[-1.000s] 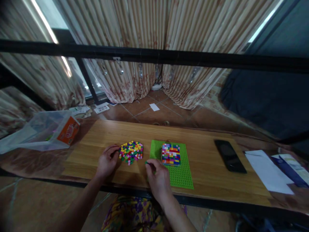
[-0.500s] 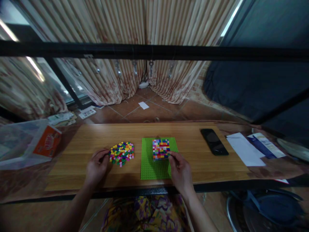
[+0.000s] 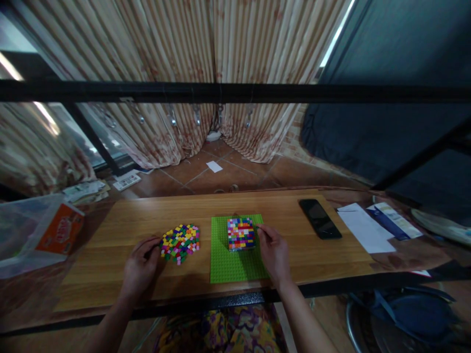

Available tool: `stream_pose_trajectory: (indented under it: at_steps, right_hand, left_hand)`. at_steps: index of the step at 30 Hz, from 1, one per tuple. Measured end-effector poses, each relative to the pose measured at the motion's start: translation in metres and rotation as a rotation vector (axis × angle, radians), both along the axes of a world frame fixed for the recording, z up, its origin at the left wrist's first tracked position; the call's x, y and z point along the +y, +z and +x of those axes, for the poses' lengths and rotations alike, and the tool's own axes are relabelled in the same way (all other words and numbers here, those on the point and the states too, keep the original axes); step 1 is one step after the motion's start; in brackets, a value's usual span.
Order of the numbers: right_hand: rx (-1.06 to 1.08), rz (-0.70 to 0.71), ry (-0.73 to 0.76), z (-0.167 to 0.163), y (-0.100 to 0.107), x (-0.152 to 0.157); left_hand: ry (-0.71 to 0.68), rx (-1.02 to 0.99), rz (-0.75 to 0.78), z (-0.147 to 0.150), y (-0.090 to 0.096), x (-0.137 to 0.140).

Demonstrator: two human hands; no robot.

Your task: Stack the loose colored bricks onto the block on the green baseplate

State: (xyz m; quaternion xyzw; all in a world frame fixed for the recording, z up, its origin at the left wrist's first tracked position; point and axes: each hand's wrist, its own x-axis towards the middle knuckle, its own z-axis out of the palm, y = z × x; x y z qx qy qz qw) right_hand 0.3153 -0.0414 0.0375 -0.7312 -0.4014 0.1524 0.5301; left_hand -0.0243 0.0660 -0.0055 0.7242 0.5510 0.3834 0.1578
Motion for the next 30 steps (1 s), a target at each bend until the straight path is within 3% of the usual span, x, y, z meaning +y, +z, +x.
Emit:
stream_pose_trajectory:
  at_steps: [6, 15, 30]
  right_hand:
    - [-0.173, -0.072, 0.100, 0.006, 0.005, 0.013]
    - [-0.392, -0.180, 0.126, 0.008, 0.005, 0.021]
    - [-0.533, -0.122, 0.144, 0.009, 0.003, 0.028]
  left_hand:
    - [0.003, 0.011, 0.036, -0.001, -0.001, 0.001]
    - [0.004, 0.006, 0.020, 0.001, 0.001, 0.000]
    - [0.010, -0.009, 0.020, 0.002, 0.001, -0.002]
